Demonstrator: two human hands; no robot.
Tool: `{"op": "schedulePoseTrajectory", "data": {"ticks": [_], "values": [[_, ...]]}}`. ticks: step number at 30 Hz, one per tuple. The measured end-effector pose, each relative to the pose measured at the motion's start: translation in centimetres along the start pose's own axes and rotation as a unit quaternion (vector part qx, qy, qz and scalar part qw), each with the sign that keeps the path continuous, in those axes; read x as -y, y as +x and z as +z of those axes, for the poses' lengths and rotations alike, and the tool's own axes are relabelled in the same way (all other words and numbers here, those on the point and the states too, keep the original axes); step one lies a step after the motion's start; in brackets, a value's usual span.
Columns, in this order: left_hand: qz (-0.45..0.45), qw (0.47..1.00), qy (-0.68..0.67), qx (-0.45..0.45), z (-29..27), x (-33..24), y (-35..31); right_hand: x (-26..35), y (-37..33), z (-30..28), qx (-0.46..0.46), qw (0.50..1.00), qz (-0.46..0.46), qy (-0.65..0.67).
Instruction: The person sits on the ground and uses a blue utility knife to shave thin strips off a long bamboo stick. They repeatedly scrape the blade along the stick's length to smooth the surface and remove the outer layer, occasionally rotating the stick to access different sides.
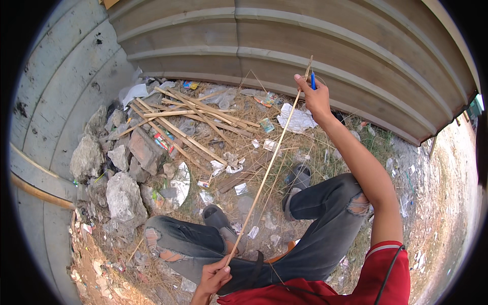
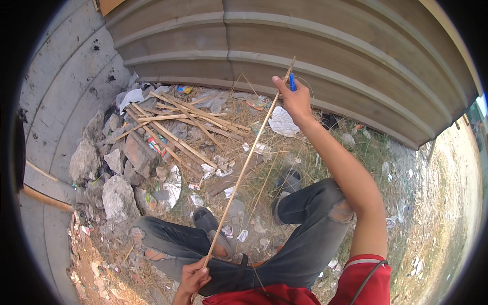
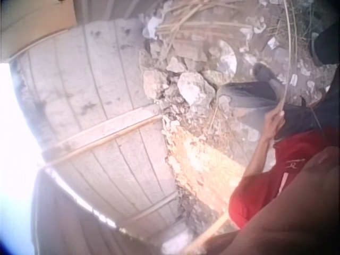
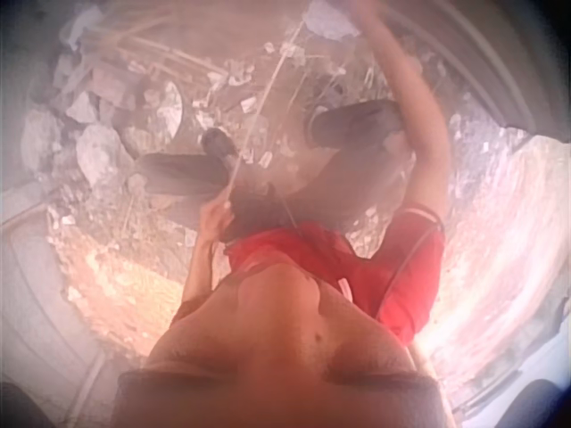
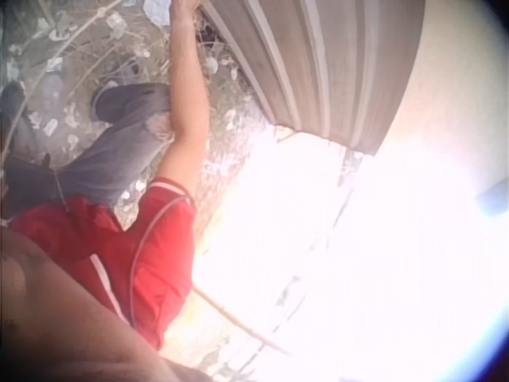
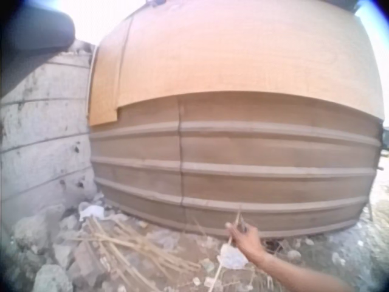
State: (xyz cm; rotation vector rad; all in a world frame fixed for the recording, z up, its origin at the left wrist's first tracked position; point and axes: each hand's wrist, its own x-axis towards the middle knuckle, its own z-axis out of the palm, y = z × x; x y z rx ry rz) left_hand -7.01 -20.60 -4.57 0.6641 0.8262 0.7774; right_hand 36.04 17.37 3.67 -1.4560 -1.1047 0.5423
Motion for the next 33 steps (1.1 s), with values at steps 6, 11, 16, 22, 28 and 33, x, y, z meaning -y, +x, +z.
{"op": "schedulePoseTrajectory", "data": {"ticks": [6, 11, 16, 22, 28, 33], "values": [[0.031, 0.992, 0.118, -0.042, 0.9, -0.6, 0.4, -0.1, 1.2, 0.2, -0.072, 0.988, 0.111, 0.076], [0.086, 0.961, 0.255, -0.057, 0.2, 0.2, 0.8, -2.0, 2.0, -1.9, -0.020, 0.987, -0.029, -0.156], [0.063, 0.962, 0.252, -0.083, 0.1, 0.7, 0.7, -1.8, 1.3, -3.5, -0.008, 0.914, -0.138, -0.382], [0.085, 0.950, 0.289, -0.085, 0.1, 1.0, 1.1, -1.1, 0.9, -3.4, 0.010, 0.854, -0.223, -0.471], [0.074, 0.958, 0.262, -0.094, 0.0, 1.2, 0.6, -2.3, 3.1, -3.5, -0.037, 0.967, -0.040, -0.250], [0.070, 0.975, 0.188, -0.100, -0.1, 1.3, 0.6, -4.9, 4.3, -5.1, -0.004, 0.999, 0.050, -0.001]]}}
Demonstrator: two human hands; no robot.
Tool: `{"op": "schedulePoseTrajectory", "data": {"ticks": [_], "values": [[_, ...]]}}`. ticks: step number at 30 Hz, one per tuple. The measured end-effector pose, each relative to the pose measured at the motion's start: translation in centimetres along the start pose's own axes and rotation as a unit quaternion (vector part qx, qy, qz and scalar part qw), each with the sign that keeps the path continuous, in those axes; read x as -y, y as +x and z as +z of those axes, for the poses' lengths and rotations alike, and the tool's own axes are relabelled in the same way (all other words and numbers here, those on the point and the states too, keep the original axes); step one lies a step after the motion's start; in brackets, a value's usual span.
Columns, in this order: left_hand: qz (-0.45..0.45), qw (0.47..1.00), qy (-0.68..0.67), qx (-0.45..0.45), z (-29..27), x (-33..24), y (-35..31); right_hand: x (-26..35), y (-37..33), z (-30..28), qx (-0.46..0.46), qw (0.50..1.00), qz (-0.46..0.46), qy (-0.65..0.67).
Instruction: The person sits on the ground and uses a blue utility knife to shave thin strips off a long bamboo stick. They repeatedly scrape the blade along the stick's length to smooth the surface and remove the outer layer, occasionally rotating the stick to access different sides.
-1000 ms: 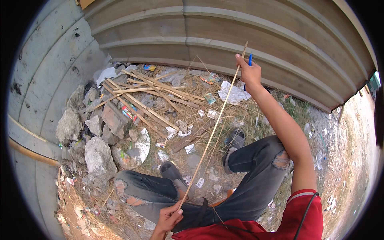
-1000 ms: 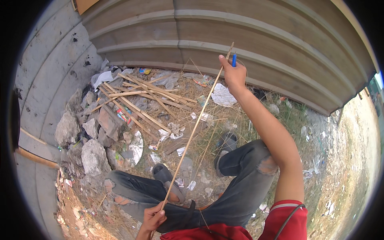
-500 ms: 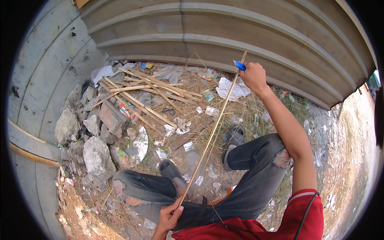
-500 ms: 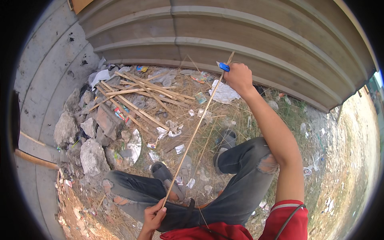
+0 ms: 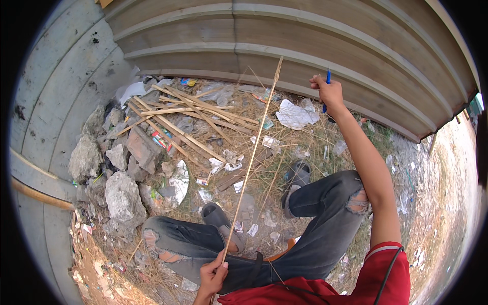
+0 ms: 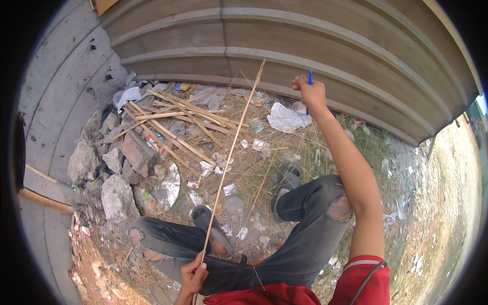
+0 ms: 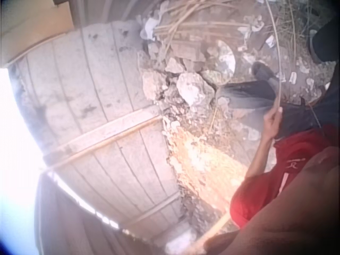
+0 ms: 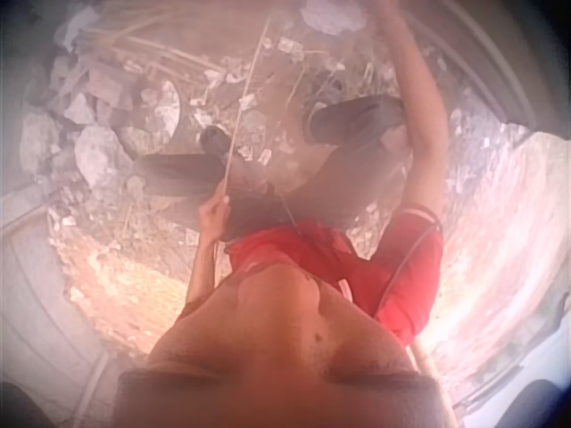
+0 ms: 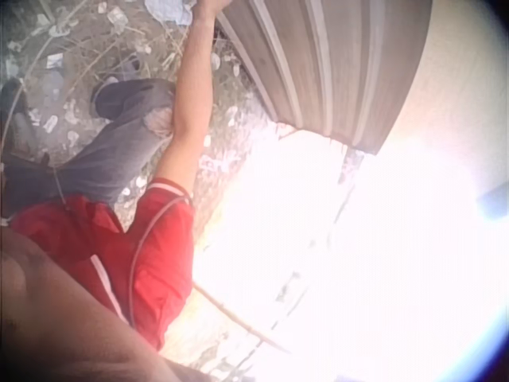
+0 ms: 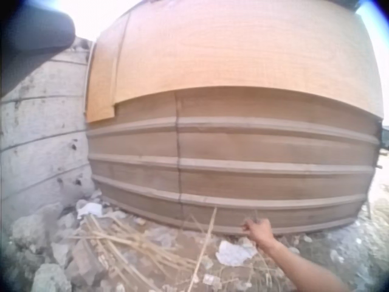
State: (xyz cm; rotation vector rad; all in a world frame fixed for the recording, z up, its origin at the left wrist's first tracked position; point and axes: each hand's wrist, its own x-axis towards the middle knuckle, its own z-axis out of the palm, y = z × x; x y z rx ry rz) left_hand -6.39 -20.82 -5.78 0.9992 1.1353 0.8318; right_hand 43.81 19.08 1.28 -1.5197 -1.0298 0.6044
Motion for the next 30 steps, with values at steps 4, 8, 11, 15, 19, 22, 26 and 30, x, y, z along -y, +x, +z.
{"op": "schedulePoseTrajectory", "data": {"ticks": [4, 8, 11, 15, 19, 22, 26, 30], "values": [[-0.002, 0.999, -0.053, 0.010, 0.1, -0.1, -0.1, 1.6, -2.1, 1.2, 0.077, 0.996, 0.012, -0.051], [0.010, 0.984, -0.175, 0.043, 1.6, -0.7, 1.6, 5.0, -5.4, 2.9, 0.226, 0.969, 0.095, -0.037], [-0.003, 0.971, -0.223, 0.088, 3.7, -3.2, 4.7, 8.6, -10.9, 4.8, 0.318, 0.943, 0.096, 0.022], [0.033, 0.968, -0.212, 0.131, 5.1, -4.7, 7.3, 9.6, -13.0, 7.4, 0.329, 0.936, 0.069, 0.108], [0.023, 0.983, -0.114, 0.145, 4.4, -4.9, 7.1, 10.1, -10.9, 6.5, 0.259, 0.952, 0.065, 0.148], [-0.019, 0.989, -0.065, 0.134, 2.6, -4.0, 4.9, 10.1, -9.1, 4.9, 0.171, 0.971, 0.051, 0.157], [-0.039, 0.997, 0.020, 0.067, 0.5, -3.9, 2.2, 8.8, -7.5, 3.1, 0.165, 0.981, 0.047, 0.093], [0.037, 0.998, 0.048, 0.007, 0.2, -2.9, 2.0, 8.3, -9.4, 3.4, 0.194, 0.980, -0.016, -0.044]]}}
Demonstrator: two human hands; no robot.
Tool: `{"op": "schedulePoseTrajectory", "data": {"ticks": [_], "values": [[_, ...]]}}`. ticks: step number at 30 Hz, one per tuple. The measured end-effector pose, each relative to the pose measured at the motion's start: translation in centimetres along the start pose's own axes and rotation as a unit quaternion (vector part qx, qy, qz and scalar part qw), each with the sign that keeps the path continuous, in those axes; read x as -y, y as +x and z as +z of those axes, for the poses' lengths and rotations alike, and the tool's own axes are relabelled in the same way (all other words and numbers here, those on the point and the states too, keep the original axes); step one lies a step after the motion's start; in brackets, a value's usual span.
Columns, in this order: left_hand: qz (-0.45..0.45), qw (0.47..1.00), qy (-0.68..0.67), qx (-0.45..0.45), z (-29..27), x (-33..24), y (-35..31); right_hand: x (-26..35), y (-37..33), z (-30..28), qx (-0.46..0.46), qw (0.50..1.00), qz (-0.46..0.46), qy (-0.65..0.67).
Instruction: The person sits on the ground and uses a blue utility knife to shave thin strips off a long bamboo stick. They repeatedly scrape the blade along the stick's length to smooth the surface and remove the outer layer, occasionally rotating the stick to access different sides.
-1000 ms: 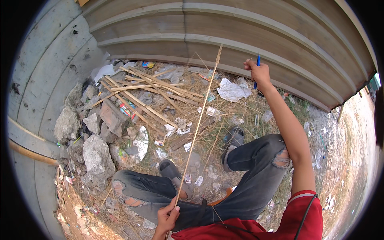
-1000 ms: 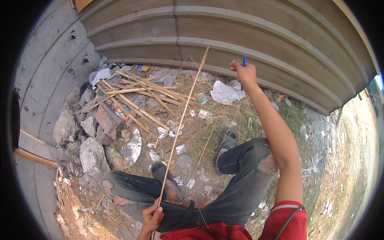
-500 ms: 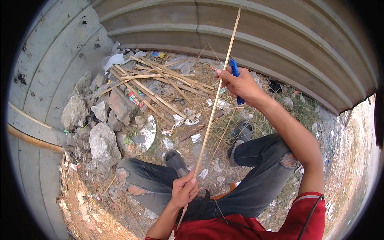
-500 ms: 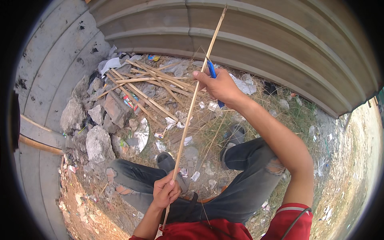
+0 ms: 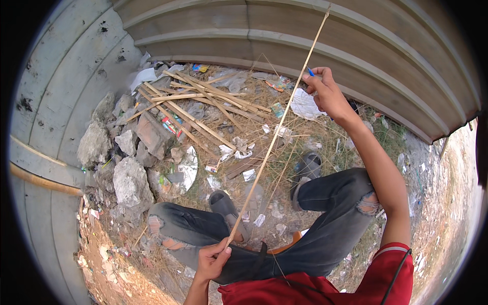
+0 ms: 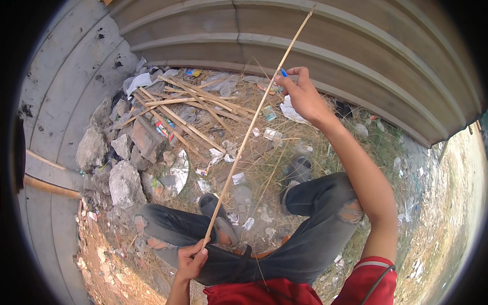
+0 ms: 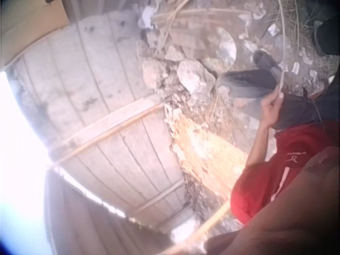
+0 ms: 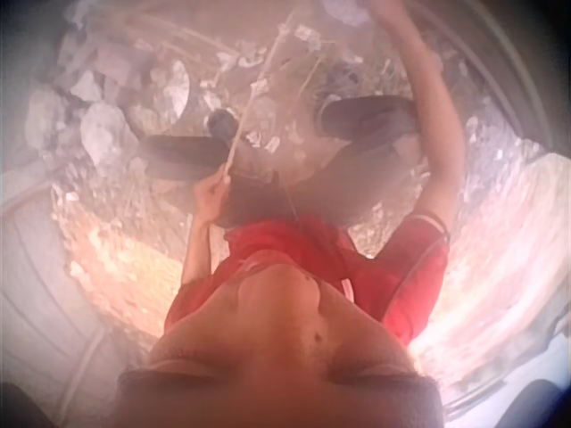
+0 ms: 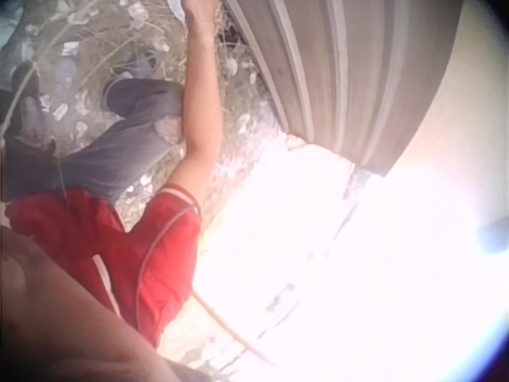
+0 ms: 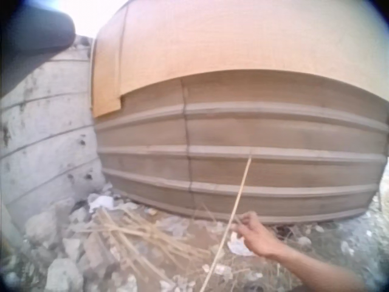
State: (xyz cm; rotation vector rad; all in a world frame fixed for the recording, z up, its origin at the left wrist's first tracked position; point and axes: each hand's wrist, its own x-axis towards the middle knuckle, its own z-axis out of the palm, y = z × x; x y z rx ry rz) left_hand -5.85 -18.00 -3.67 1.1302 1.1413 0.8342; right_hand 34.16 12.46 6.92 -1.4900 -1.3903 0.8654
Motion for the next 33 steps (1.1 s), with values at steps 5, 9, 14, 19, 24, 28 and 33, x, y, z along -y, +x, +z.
{"op": "schedulePoseTrajectory", "data": {"ticks": [5, 9, 14, 19, 24, 28, 33], "values": [[0.031, 0.999, 0.010, -0.019, 0.5, -0.7, 1.7, 2.3, -1.8, 0.8, 0.170, 0.981, -0.042, -0.089], [0.050, 0.999, -0.008, -0.018, 0.3, -0.3, 2.3, 2.6, -2.5, 1.6, 0.165, 0.957, -0.167, -0.170], [0.052, 0.998, 0.010, -0.028, 0.6, -0.5, 2.5, 4.2, -2.9, 2.2, 0.112, 0.954, -0.124, -0.247], [0.067, 0.996, 0.047, -0.032, 1.1, -1.2, 2.8, 4.0, -3.4, 2.9, 0.119, 0.952, -0.119, -0.256], [0.044, 0.998, -0.002, -0.055, 2.4, -1.5, 3.4, 4.3, -4.4, 4.4, 0.171, 0.938, -0.143, -0.266], [0.036, 0.996, -0.055, -0.061, 3.2, -2.5, 4.3, 5.0, -3.5, 4.7, 0.143, 0.951, -0.117, -0.249], [0.044, 0.989, -0.128, -0.057, 4.4, -3.5, 6.2, 4.5, -7.0, 7.1, 0.180, 0.933, -0.182, -0.252]]}}
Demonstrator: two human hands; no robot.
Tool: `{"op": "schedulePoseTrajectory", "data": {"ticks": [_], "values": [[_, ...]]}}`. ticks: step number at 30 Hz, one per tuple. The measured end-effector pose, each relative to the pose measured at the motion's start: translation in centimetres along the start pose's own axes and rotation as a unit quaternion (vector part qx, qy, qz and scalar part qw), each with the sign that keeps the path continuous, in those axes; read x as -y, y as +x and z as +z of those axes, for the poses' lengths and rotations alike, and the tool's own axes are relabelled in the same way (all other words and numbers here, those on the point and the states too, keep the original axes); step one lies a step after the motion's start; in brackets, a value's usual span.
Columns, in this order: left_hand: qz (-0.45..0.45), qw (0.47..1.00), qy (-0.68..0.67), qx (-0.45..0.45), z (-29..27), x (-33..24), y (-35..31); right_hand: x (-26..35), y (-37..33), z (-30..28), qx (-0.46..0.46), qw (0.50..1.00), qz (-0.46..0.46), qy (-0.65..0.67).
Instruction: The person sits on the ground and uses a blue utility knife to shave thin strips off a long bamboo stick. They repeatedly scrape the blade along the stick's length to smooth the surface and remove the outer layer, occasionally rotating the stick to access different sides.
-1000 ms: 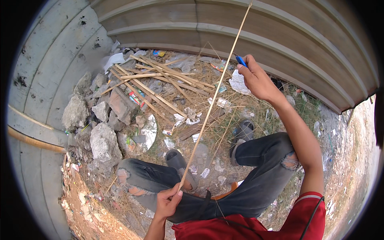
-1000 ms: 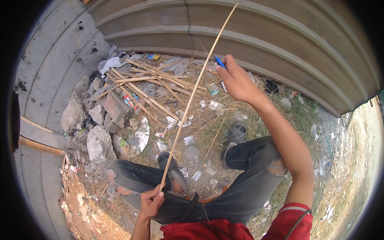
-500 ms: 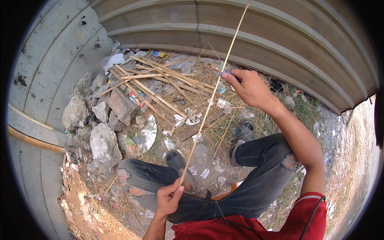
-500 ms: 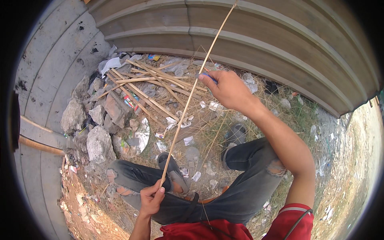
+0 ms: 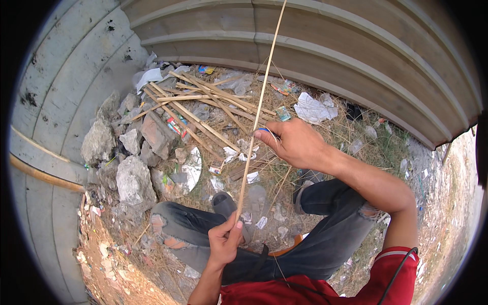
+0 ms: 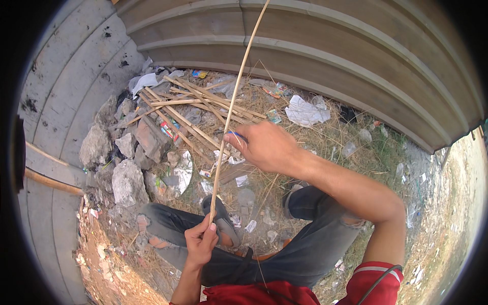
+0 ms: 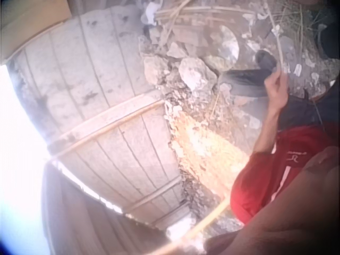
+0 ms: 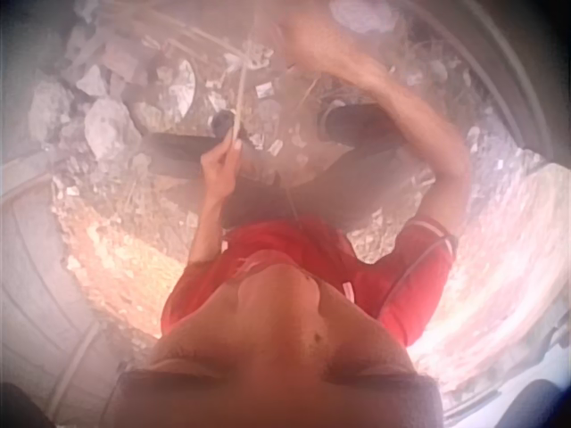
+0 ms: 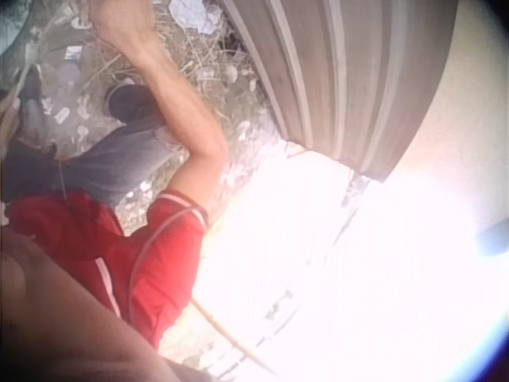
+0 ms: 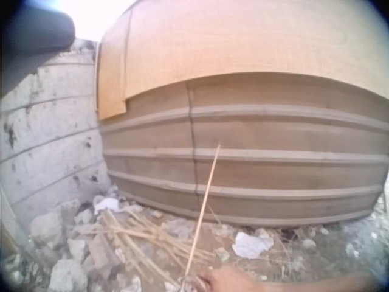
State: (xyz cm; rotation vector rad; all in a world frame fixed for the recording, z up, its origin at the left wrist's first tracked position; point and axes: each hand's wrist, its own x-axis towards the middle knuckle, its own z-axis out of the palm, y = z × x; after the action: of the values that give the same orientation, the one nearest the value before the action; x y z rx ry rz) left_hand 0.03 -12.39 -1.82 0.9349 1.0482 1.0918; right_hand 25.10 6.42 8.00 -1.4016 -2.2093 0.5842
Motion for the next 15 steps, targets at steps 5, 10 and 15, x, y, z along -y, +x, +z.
{"op": "schedulePoseTrajectory", "data": {"ticks": [5, 10, 15], "values": [[0.014, 1.000, 0.002, 0.003, 0.2, -0.7, 1.1, 0.1, 0.7, -0.3, -0.012, 1.000, 0.006, 0.017], [0.018, 1.000, -0.009, -0.020, 0.8, -0.4, 1.9, 1.3, 1.6, -1.7, 0.041, 0.998, 0.045, 0.021], [0.032, 0.999, 0.012, -0.026, 0.9, -0.5, 2.6, 1.5, 0.4, 0.0, 0.043, 0.999, 0.010, 0.028]]}}
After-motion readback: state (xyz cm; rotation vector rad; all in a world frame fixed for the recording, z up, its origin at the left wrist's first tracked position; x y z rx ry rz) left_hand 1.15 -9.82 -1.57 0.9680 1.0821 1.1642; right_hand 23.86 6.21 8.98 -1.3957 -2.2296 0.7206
